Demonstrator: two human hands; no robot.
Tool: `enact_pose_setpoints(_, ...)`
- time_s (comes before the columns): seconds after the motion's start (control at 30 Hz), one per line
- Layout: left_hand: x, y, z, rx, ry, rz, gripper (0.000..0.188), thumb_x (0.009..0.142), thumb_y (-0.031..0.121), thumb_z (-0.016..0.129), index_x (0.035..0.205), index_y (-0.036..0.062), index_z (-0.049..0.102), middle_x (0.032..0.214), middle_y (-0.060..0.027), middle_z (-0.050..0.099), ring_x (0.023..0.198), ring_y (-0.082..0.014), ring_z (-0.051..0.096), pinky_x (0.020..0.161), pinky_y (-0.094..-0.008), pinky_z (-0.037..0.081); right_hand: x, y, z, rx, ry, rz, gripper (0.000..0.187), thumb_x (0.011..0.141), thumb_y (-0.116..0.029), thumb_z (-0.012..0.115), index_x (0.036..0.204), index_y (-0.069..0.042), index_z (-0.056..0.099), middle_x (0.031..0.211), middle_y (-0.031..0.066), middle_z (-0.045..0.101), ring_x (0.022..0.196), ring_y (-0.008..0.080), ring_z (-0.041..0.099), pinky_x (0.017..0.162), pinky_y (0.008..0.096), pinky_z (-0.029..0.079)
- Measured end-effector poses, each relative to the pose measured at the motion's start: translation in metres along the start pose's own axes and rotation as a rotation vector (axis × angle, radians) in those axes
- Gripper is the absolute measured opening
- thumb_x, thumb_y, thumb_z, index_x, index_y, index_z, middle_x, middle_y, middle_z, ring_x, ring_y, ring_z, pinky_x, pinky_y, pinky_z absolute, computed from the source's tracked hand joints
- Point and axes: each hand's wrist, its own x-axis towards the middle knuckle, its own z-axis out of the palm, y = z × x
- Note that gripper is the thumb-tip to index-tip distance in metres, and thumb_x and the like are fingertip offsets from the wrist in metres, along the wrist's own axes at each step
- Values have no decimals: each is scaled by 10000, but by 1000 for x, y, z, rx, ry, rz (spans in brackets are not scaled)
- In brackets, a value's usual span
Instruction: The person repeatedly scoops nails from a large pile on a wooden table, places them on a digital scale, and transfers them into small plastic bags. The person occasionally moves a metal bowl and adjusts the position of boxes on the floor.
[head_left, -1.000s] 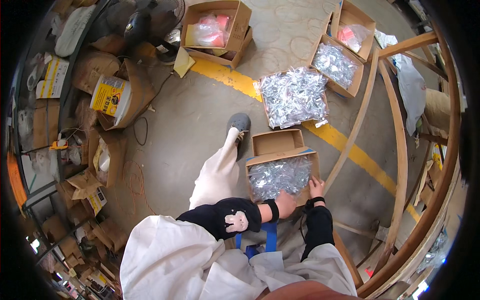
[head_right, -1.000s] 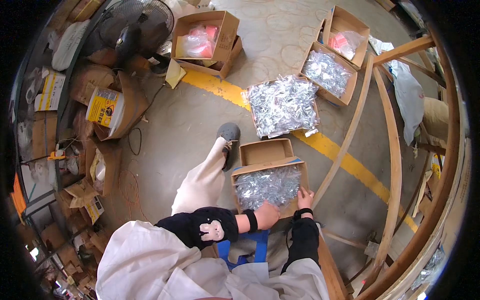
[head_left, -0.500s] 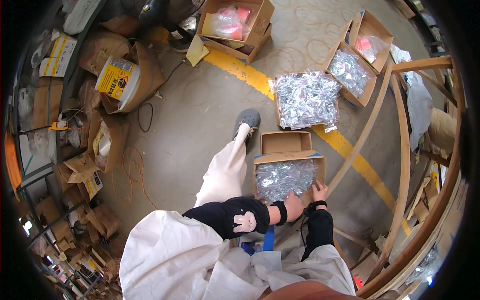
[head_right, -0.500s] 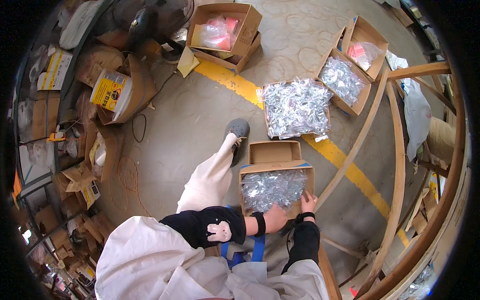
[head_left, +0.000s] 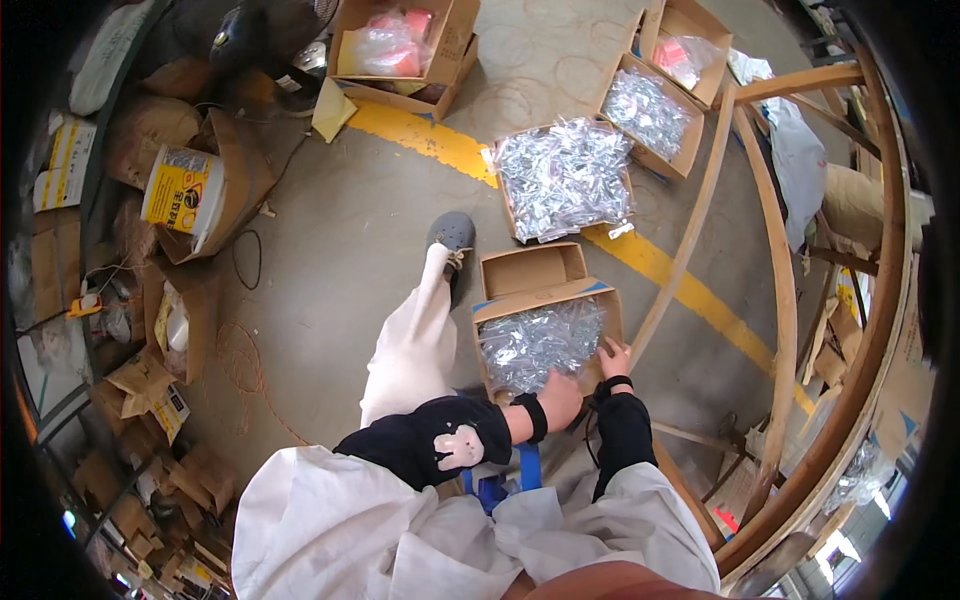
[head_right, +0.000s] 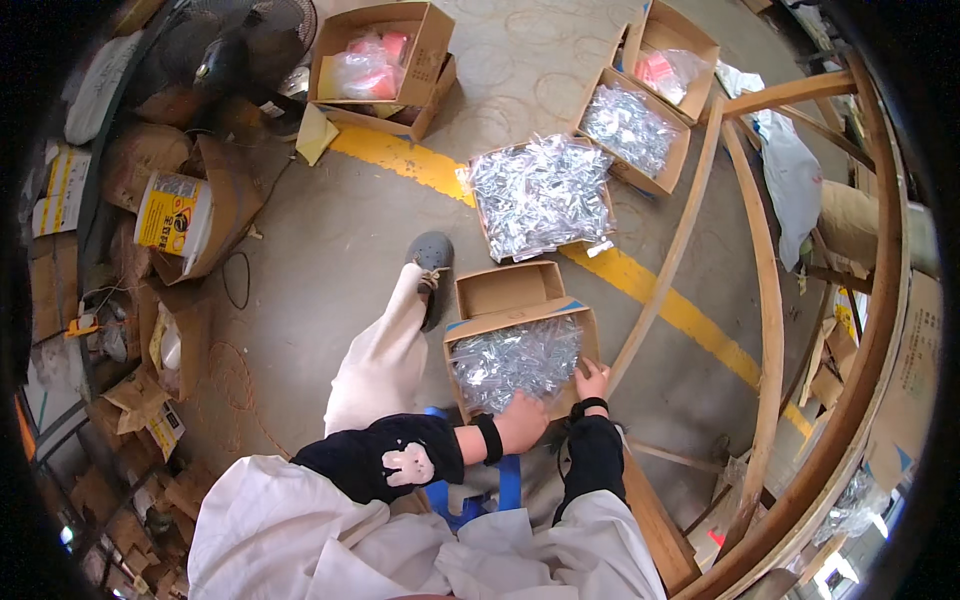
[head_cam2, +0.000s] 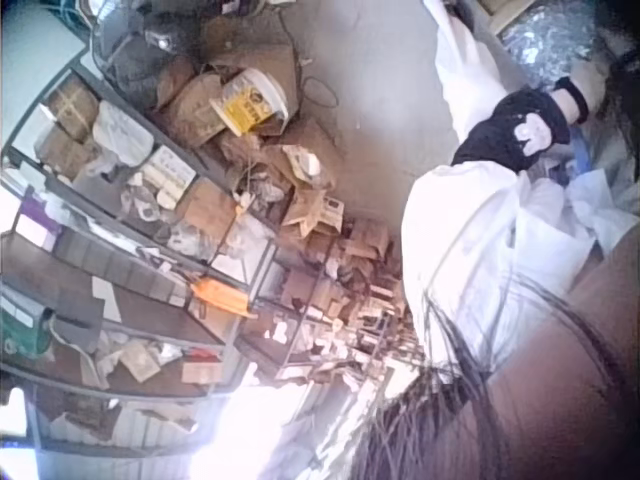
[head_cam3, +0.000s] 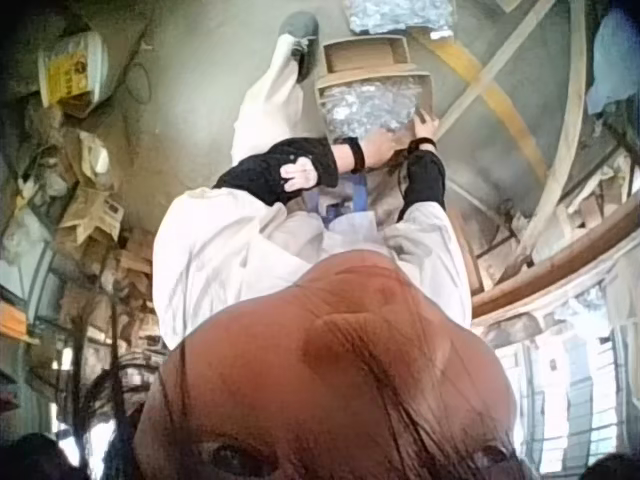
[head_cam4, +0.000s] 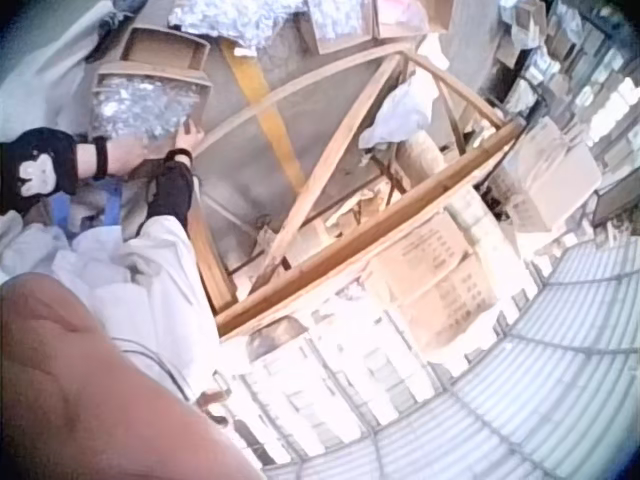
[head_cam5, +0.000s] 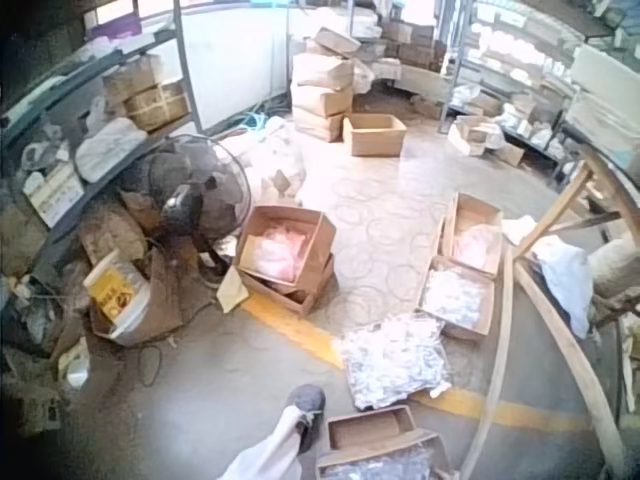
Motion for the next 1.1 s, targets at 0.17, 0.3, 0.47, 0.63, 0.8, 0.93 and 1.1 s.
enact_pose_setpoints(0.17,2,4,2,7,-32,30,283,839,250,626,1043,85,730,1056,-118,687,1010,-289,653,940,-542,414,-2,0,0,-21,28,4,463,740,-284,793,1171,-139,705,1250,206,504,1182,376,519,1028,417,433)
enact_pose_setpoints(0.3,4,5,3,-2,-74,30,307,855,252,614,1083,78,726,1091,-133,691,1043,-309,651,994,-578,392,-3,-4,-1,2,33,19,444,729,-298,797,1138,-144,719,1230,199,512,1164,377,534,1021,415,442)
enact_pose_setpoints(0.47,7,6,11,-3,-61,24,316,874,248,595,1110,75,714,1092,-127,689,1043,-311,650,997,-587,387,-4,-7,-1,13,47,17,405,718,-292,786,1090,-139,735,1215,194,522,1143,373,552,1014,411,448)
enact_pose_setpoints(0.63,7,8,7,21,-63,30,316,893,237,572,1128,74,705,1099,-125,688,1042,-314,650,993,-592,389,-6,-13,-2,16,62,23,413,704,-282,777,1086,-129,737,1212,197,527,1141,375,555,1011,414,450)
enact_pose_setpoints(0.8,6,8,10,59,30,44,232,846,216,592,996,89,714,980,-102,674,930,-262,653,806,-472,435,-7,-14,-2,16,84,3,423,704,-270,774,1096,-119,733,1236,209,518,1152,385,548,1025,416,440)
enact_pose_setpoints(0.93,9,8,17,55,44,33,231,842,221,598,996,95,716,977,-98,673,931,-257,652,808,-460,426,-7,-19,-5,15,65,20,432,702,-264,773,1103,-109,730,1262,221,506,1173,392,535,1037,414,431)
enact_pose_setpoints(1.1,10,9,13,20,-42,40,289,889,235,556,1073,81,718,1061,-129,683,1021,-317,641,922,-552,414,-7,-20,-6,-10,54,46,443,706,-282,766,1109,-102,728,1292,235,492,1198,397,519,1053,409,415)
